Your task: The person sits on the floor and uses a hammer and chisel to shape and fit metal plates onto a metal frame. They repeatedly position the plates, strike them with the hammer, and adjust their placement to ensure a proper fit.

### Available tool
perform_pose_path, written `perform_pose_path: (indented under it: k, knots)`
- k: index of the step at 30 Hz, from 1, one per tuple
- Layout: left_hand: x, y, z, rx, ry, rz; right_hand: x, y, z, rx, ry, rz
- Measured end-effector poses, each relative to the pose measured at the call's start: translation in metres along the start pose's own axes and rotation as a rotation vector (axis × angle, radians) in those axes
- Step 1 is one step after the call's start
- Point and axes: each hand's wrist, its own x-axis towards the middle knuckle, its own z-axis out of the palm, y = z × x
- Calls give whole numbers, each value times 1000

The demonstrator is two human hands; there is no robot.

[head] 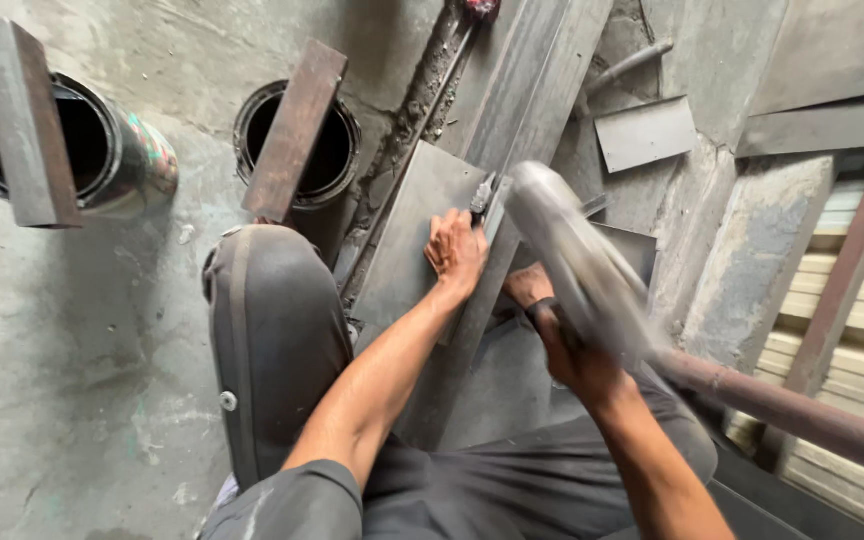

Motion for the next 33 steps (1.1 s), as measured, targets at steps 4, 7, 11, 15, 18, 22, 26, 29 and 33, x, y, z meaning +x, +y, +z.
perform_pose_path:
  k: [4, 7, 11, 15, 18, 22, 26, 29, 33]
  knots:
    - [-12, -2, -3, -67, 214, 205, -9, 31, 11, -139, -86, 196]
    - [20, -6, -5, 18, -64, -1, -9, 44, 32, -139, 67, 439]
    - [8, -6, -9, 22, -92, -38, -47, 79, 103, -43, 243, 819]
    - [14, -1, -36, -59, -93, -230, -54, 136, 173, 107, 374, 557]
    - [12, 0, -63, -34, -109, 7, -59, 160, 185, 75, 390, 518]
    - [32, 2, -90, -214, -521, 824, -43, 192, 176, 721, 620, 217]
    - [65, 16, -100, 218, -710, 724, -37, 240, 191, 1165, 511, 610]
    - [82, 16, -105, 488, -815, 724, -65, 247, 243, 860, 467, 910]
    - [91, 13, -96, 499, -857, 763, -105, 235, 290, 144, 130, 1148]
